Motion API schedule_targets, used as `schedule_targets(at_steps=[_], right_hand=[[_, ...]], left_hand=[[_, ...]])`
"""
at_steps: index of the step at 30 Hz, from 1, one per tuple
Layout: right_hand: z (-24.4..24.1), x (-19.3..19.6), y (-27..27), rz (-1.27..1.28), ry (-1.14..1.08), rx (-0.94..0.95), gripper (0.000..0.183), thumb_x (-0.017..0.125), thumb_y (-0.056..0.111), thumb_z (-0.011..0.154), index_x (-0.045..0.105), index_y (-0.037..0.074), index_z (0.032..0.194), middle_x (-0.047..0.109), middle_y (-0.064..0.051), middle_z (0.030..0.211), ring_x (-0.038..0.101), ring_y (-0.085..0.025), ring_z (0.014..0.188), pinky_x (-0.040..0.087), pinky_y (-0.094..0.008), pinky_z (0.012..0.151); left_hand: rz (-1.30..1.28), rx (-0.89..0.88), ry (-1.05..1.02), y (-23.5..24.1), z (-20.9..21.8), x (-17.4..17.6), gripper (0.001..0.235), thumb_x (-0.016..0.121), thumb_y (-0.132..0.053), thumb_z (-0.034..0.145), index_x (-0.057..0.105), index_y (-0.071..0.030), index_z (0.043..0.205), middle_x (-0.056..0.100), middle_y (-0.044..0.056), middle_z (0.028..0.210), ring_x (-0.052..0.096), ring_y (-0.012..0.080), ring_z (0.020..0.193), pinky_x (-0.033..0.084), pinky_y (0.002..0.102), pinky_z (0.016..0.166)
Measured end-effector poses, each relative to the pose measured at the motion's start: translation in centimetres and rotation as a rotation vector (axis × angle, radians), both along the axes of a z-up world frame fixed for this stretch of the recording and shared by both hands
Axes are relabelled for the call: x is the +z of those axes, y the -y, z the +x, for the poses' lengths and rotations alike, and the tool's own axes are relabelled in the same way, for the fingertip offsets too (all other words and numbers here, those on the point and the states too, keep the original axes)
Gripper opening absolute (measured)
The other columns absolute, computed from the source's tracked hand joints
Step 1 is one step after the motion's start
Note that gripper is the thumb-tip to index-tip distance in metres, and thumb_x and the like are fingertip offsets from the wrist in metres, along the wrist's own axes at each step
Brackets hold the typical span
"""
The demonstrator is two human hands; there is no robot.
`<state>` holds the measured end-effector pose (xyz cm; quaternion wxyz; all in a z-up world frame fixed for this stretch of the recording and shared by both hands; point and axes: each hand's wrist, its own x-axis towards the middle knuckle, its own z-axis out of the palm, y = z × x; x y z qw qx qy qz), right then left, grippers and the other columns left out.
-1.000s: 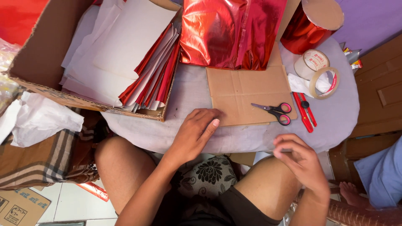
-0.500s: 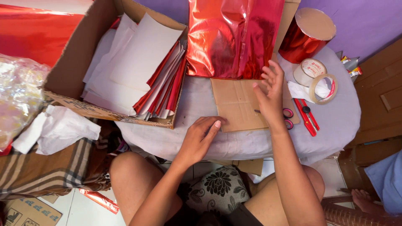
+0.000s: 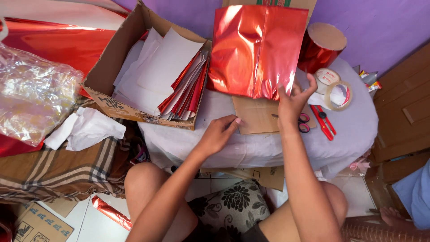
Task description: The person folds a red metallic sheet around a cardboard insert to form a pouch. They then cut a strip of clear tape using scissors and apply it to the edge of the cardboard to secure the pouch.
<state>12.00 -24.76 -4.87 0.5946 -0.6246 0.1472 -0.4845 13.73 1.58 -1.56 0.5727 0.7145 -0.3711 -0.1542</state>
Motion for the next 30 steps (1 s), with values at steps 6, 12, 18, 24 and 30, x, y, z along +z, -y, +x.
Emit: schedule_targets(at_steps=[6, 12, 18, 24, 30], right_hand=[[-4.9, 4.1, -3.7, -0.005, 0.119, -0.139, 0.076, 0.073, -0.004, 0.104, 0.030, 0.038, 0.150, 0.062, -0.003, 0.104, 0.061, -0.008, 0.092, 0.053, -0.023, 0.088], [-10.1, 8.3, -7.8, -0.160, 0.071, -0.146, 0.080, 0.074, -0.006, 0.101, 0.026, 0.027, 0.156, 0.060, -0.007, 0.097, 0.058, -0.010, 0.091, 0.049, -0.023, 0.092], [-10.4, 9.8, -5.7, -0.394, 0.142, -0.057, 0.071, 0.072, -0.015, 0.096, 0.028, 0.008, 0.147, 0.068, -0.017, 0.096, 0.068, -0.026, 0.106, 0.055, -0.039, 0.102], [-11.3, 10.0, -4.9, -0.700, 0.088, 0.004, 0.053, 0.065, -0.022, 0.095, 0.029, 0.002, 0.126, 0.067, -0.022, 0.097, 0.071, -0.037, 0.098, 0.057, -0.050, 0.109], [-11.3, 7.5, -2.8, -0.753, -0.127, 0.027, 0.048, 0.065, -0.019, 0.095, 0.035, 0.000, 0.128, 0.072, -0.013, 0.100, 0.073, -0.029, 0.103, 0.040, -0.044, 0.124]], left_hand=[[0.047, 0.143, -0.045, 2.0, -0.7, 6.4, 0.066, 0.059, -0.043, 0.099, 0.043, 0.003, 0.145, 0.057, 0.035, 0.137, 0.063, 0.0484, 0.123, 0.055, 0.054, 0.102], [-0.241, 0.019, -0.276, 3.4, -3.1, 9.3, 0.087, 0.065, -0.030, 0.097, 0.015, 0.006, 0.158, 0.032, 0.048, 0.150, 0.044, 0.0610, 0.136, 0.039, 0.066, 0.113], [-0.595, -0.121, -0.382, 5.3, -2.2, 8.7, 0.103, 0.067, -0.029, 0.097, -0.008, -0.004, 0.162, 0.014, 0.048, 0.155, 0.033, 0.0637, 0.141, 0.034, 0.065, 0.112], [-0.749, -0.027, -0.473, 6.7, -1.4, 4.0, 0.058, 0.080, -0.031, 0.086, 0.051, -0.008, 0.132, 0.065, 0.010, 0.127, 0.061, 0.0219, 0.122, 0.045, 0.039, 0.112], [-0.720, -0.032, -0.750, 7.0, -1.2, 1.4, 0.058, 0.076, -0.027, 0.087, 0.045, -0.003, 0.130, 0.063, 0.017, 0.132, 0.063, 0.0292, 0.123, 0.058, 0.053, 0.106]])
